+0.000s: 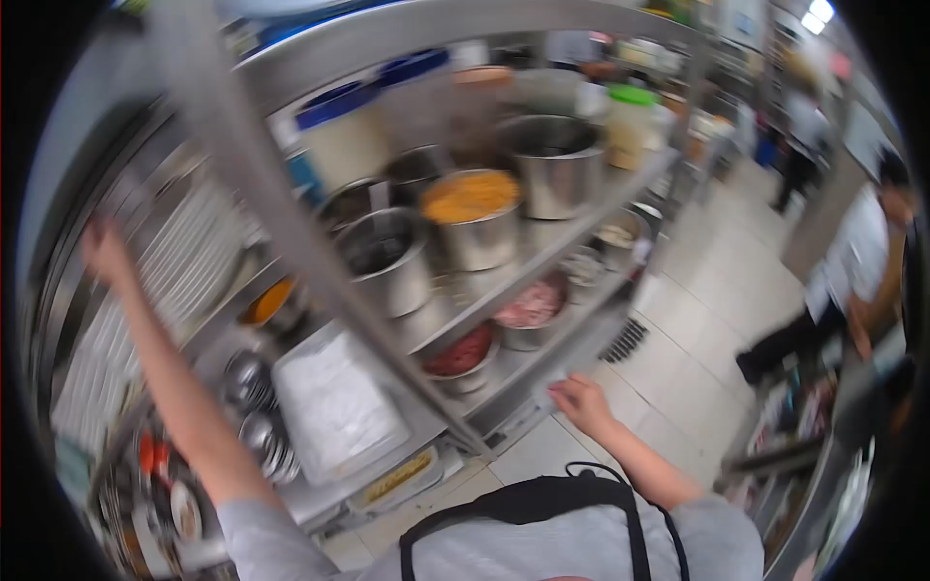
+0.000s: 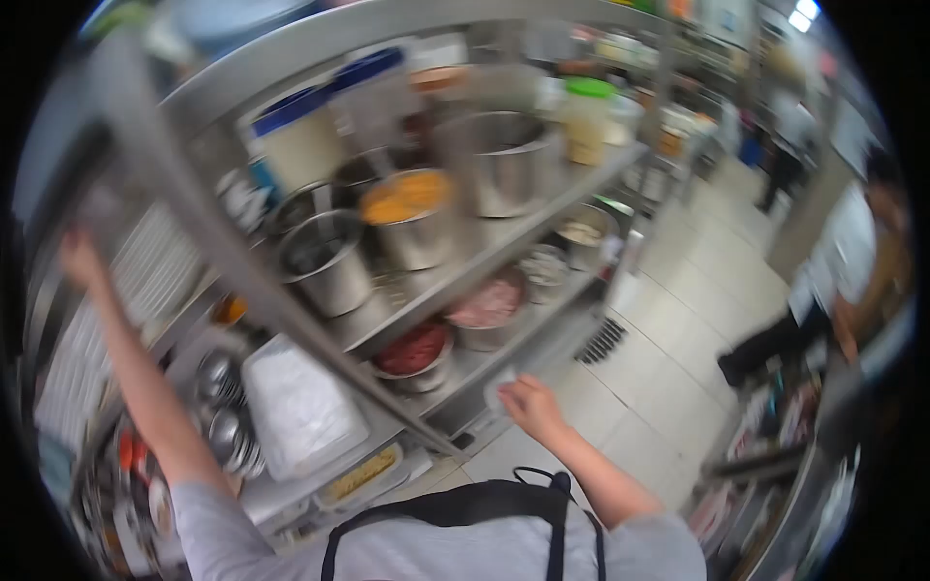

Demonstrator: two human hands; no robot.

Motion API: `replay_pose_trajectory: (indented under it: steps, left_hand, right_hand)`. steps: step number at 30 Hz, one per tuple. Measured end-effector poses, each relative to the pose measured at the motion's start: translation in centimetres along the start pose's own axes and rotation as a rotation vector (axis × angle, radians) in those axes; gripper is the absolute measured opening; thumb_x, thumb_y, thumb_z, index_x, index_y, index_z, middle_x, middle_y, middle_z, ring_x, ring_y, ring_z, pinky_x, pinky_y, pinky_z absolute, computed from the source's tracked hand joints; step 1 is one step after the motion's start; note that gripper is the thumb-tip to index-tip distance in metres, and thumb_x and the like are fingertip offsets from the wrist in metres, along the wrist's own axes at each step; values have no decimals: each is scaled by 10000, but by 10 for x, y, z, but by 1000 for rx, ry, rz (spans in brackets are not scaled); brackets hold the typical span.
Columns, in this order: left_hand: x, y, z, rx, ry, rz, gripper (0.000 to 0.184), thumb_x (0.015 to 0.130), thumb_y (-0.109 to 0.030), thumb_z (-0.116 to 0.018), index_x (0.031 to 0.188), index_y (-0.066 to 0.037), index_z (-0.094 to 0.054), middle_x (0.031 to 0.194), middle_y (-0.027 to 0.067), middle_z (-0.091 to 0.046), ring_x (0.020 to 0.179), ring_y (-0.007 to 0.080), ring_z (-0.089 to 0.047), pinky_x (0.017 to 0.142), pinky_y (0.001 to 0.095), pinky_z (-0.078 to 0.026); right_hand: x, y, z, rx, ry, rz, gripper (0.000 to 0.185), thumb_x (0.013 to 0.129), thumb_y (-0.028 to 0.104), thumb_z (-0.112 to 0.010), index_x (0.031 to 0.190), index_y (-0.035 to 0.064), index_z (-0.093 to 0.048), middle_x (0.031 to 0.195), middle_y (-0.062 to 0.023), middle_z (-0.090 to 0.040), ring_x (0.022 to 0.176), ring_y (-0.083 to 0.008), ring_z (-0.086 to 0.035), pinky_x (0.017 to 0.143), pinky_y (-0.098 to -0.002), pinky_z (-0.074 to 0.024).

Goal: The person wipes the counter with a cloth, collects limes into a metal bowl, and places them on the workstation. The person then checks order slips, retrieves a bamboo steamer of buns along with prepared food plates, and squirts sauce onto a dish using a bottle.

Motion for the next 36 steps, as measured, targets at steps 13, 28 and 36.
replay_pose_trajectory:
  steps: [13,28,36]
  left_hand:
    - [-375,-461,93,-1146,366,217,203,853,-186,-419,861,11,-467,860,175,-504,766,237,-522,687,324,-454]
    - [-744,-847,-34,-1375,2492,1066,261,763,-74,-647,991,12,-554,879,73,-618,778,122,-588,694,246,-462]
    - [-824,-962,-176,-1389,2359,832,136,739,-70,-669,810,1,-576,748,43,-615,690,71,-553,615,209,-438]
  right_hand:
    - [-44,-121,200,-92,-363,-174,227,737,-24,-545,948,42,-595,834,-122,-537,765,-295,-553,646,-347,-455]
    - [-39,-325,370,468,-279,-370,232,790,-8,-546,1001,51,-622,931,-64,-554,858,-141,-546,743,-243,-433]
    - [61,-448,462,173,-314,-437,249,760,-12,-565,984,71,-638,909,-69,-580,815,-154,-561,686,-243,-446]
Point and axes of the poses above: each hand's wrist, its own x-axis towards the middle knuckle, its own z-axis out of the back of the hand, y = z × x, the point moved 4 cm from there along x, towards the middle knuckle
